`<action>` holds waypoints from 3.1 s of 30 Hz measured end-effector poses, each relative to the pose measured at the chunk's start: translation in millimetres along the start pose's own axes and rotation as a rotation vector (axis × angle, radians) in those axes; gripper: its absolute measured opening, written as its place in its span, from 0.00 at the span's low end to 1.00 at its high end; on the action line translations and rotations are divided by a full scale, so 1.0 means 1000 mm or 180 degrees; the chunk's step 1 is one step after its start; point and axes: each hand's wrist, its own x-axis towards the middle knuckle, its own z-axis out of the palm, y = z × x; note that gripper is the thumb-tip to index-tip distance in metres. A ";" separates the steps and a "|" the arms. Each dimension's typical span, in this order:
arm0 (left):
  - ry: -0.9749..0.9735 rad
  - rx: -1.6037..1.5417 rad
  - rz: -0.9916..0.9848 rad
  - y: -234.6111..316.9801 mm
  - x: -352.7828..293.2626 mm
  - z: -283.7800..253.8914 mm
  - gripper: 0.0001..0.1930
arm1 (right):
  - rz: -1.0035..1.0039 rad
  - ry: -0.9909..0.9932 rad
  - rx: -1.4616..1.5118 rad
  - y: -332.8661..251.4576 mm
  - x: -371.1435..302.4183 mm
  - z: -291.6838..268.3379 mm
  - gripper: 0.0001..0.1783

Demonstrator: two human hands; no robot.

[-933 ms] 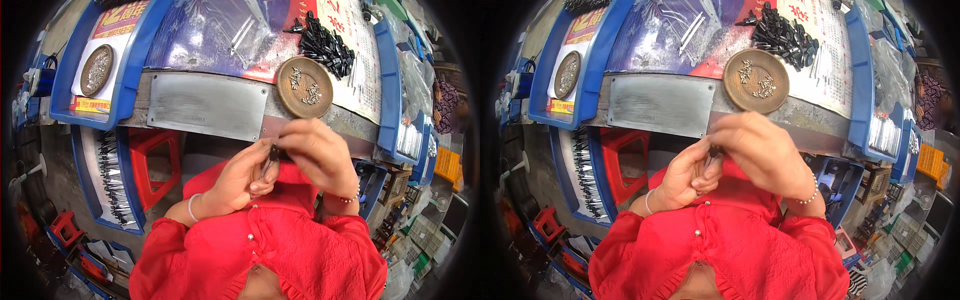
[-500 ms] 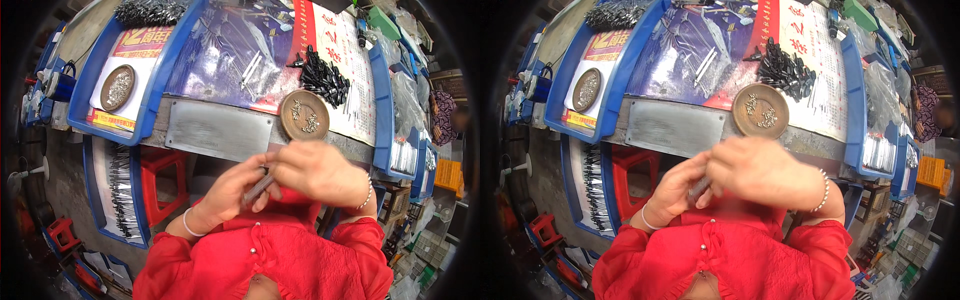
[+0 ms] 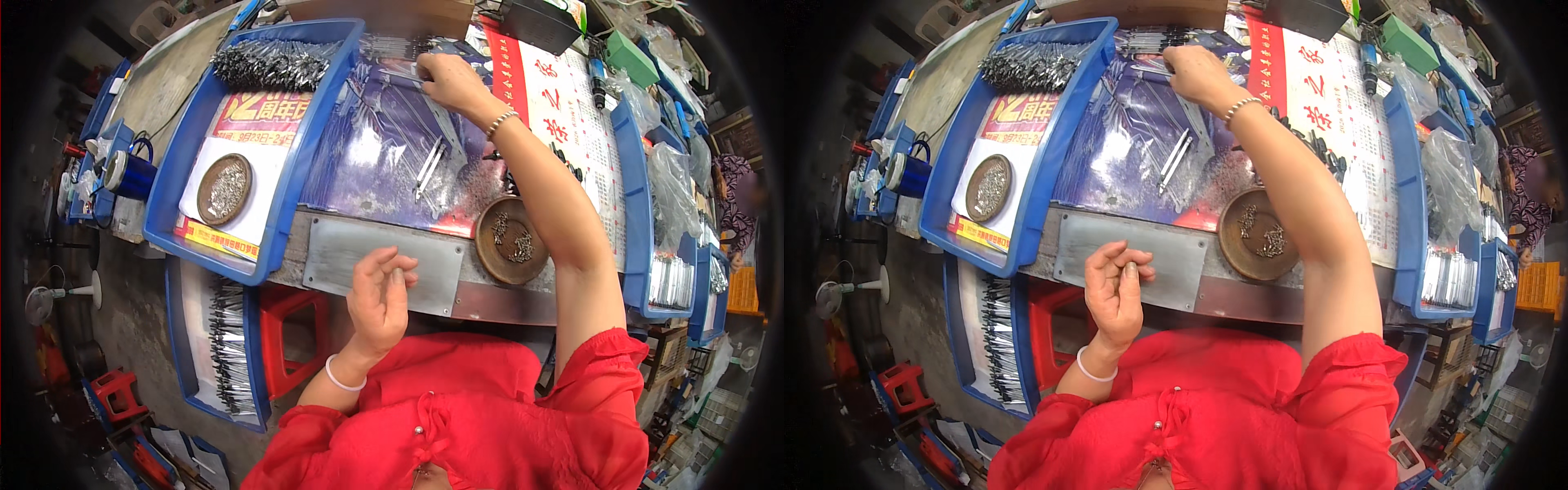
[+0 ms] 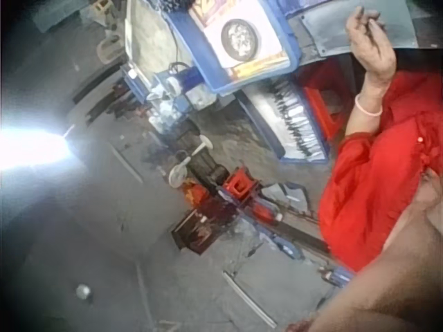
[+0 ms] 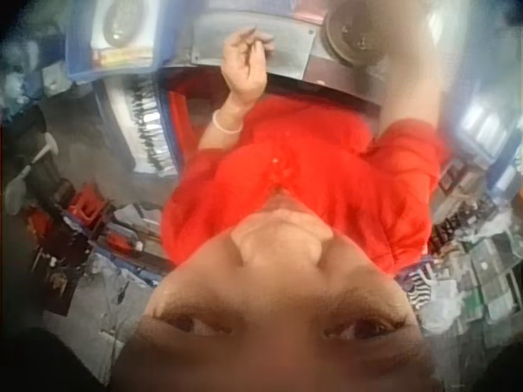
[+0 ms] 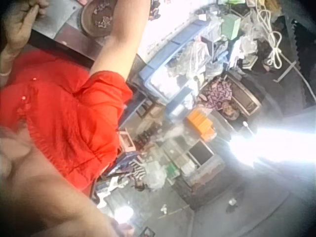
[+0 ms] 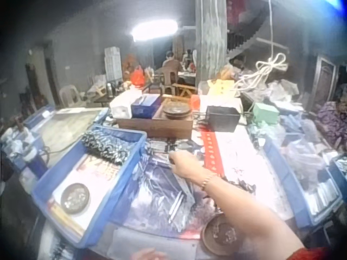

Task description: Manually assembling small metal and plastic parts at a workstation.

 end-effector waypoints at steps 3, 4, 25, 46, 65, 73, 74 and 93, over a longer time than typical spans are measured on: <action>-0.0038 0.0011 -0.0137 0.000 0.002 0.000 0.16 | 0.0068 0.0192 -0.0198 0.002 0.021 0.016 0.08; -0.0057 -0.0002 -0.0175 0.000 0.002 0.001 0.16 | 0.0109 0.0112 -0.0259 0.003 0.027 0.020 0.09; 0.0094 0.0065 -0.0093 -0.001 0.004 0.003 0.16 | 0.0171 0.0523 0.0021 -0.004 0.026 0.005 0.10; -0.1135 0.1595 0.0147 0.011 0.111 0.003 0.14 | -0.1365 -0.2271 0.2162 -0.181 -0.255 -0.107 0.10; -0.2008 0.4301 0.0913 -0.031 0.170 0.051 0.08 | -0.0411 -0.0814 0.2045 -0.144 -0.283 -0.123 0.08; -0.1314 0.2923 0.0748 0.023 0.119 -0.004 0.14 | 0.2104 0.0691 0.0054 0.008 -0.285 -0.157 0.10; -0.1337 0.2892 0.0753 0.031 0.108 -0.004 0.14 | 0.2131 0.0691 0.0027 0.026 -0.288 -0.155 0.10; -0.2694 -0.1429 -0.2565 0.064 -0.031 0.017 0.09 | 0.2646 -0.0757 -0.1238 0.078 -0.227 -0.145 0.17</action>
